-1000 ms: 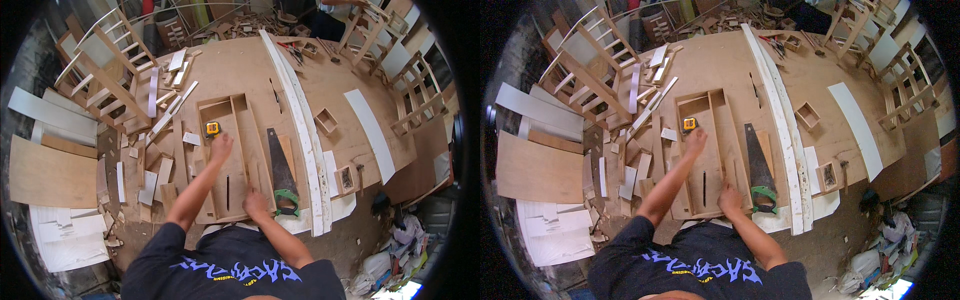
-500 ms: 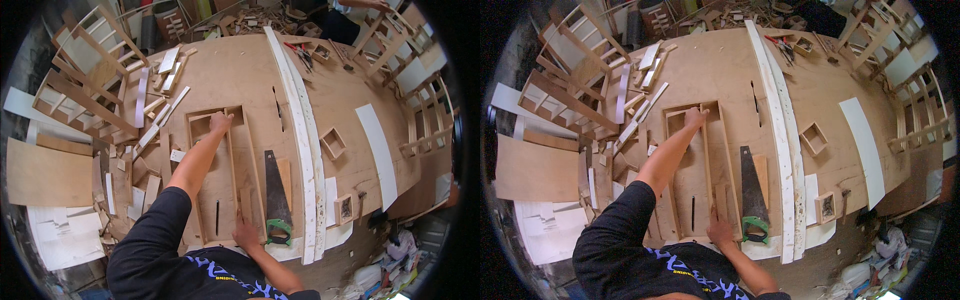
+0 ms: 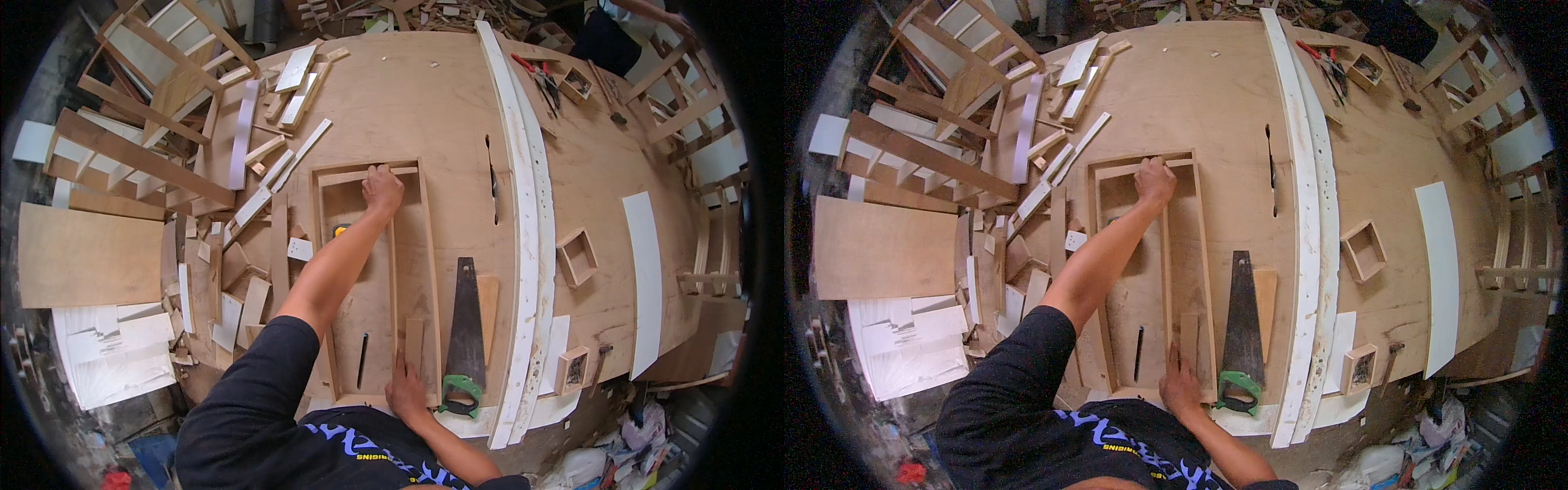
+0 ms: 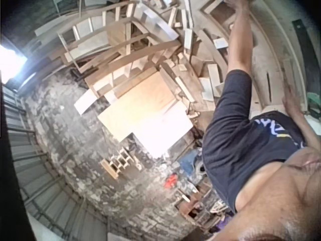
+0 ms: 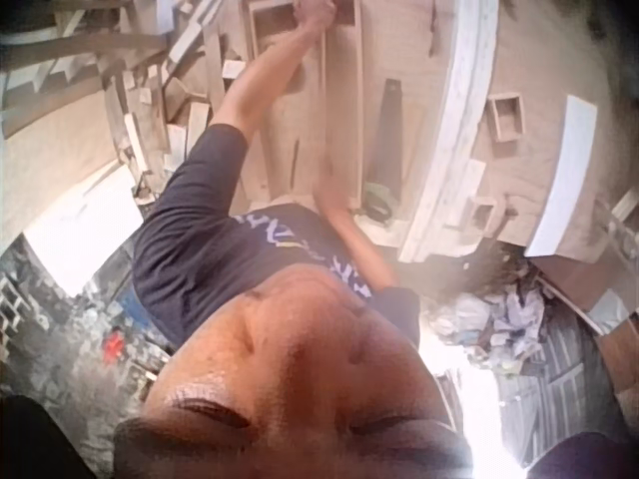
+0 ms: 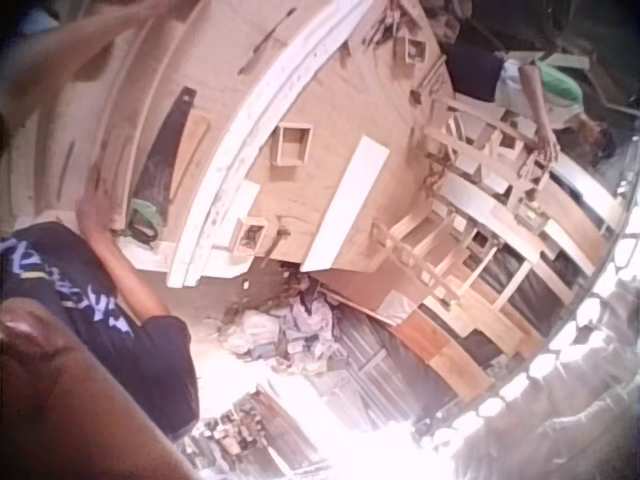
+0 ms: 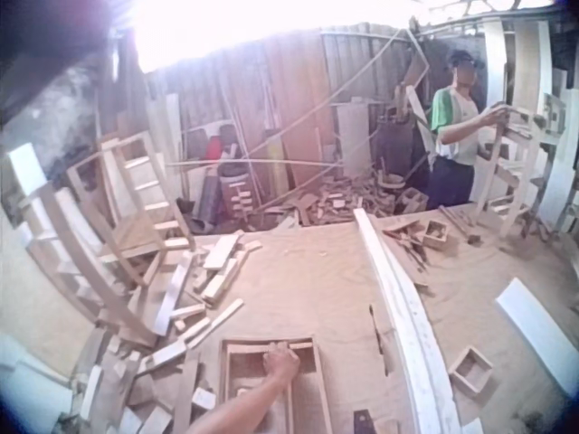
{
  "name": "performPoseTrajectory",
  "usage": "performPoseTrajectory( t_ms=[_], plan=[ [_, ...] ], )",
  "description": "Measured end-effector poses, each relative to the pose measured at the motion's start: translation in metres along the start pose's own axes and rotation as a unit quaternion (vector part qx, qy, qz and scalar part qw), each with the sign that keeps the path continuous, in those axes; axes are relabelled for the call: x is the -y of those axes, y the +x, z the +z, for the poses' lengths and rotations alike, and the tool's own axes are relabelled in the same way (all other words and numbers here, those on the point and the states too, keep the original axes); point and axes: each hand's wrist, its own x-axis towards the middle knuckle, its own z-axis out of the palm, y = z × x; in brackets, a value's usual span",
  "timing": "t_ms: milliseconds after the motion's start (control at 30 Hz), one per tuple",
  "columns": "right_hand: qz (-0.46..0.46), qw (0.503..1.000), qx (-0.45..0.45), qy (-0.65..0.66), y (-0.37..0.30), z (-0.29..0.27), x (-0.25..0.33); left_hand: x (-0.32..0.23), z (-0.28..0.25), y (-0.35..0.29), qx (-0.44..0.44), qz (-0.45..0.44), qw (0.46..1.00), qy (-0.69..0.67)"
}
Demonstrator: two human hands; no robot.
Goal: The person fits wooden pieces together and picks through a small box of screws by hand.
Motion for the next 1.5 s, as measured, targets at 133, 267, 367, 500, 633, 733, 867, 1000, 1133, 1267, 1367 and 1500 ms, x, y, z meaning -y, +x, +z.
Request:
performPoseTrajectory(
  t_ms=[133, 267, 367, 500, 633, 733, 867, 1000, 1133, 1267, 1367, 1500],
  plan=[
    [-0.029, 0.999, -0.023, -0.005, 0.002, 0.005, -0.005, 0.002, -0.005, -0.002, 0.010, -0.019, 1.000, 0.009],
    [-0.012, 1.000, -0.004, 0.005, 0.001, 0.000, -0.002, 0.003, -0.001, -0.002, 0.011, -0.018, 0.999, 0.030],
    [0.001, 1.000, 0.002, 0.000, 0.001, -0.003, 0.001, -0.003, -0.006, -0.001, 0.040, 0.002, 0.997, 0.068],
    [-0.016, 1.000, -0.023, -0.007, 0.002, 0.002, -0.002, 0.011, -0.019, 0.006, 0.069, -0.001, 0.994, 0.079],
    [-0.001, 1.000, -0.021, -0.020, 0.003, 0.015, -0.009, -0.001, -0.049, 0.005, 0.015, 0.051, 0.988, 0.143],
    [-0.039, 0.997, -0.057, -0.021, 0.003, 0.019, -0.013, -0.004, -0.074, 0.018, -0.115, 0.153, 0.976, 0.105],
    [-0.041, 0.997, -0.043, -0.049, 0.004, 0.019, -0.013, 0.008, -0.067, 0.049, 0.154, 0.072, 0.962, 0.215],
    [-0.054, 0.998, -0.029, -0.015, 0.006, 0.017, -0.017, 0.012, -0.054, 0.052, 0.175, 0.103, 0.954, 0.219],
    [-0.039, 0.999, 0.005, 0.033, 0.007, 0.015, -0.017, 0.001, -0.051, 0.051, 0.191, 0.090, 0.948, 0.240],
    [-0.050, 0.998, 0.018, 0.042, 0.007, 0.011, -0.017, 0.000, -0.041, 0.044, 0.156, 0.096, 0.949, 0.257],
    [-0.035, 0.998, 0.021, 0.044, 0.009, 0.006, -0.010, -0.002, -0.042, 0.044, 0.163, 0.103, 0.953, 0.233],
    [0.044, 0.995, 0.085, 0.013, 0.023, -0.031, 0.015, 0.016, -0.039, 0.060, 0.169, 0.156, 0.961, 0.156]
  ],
)
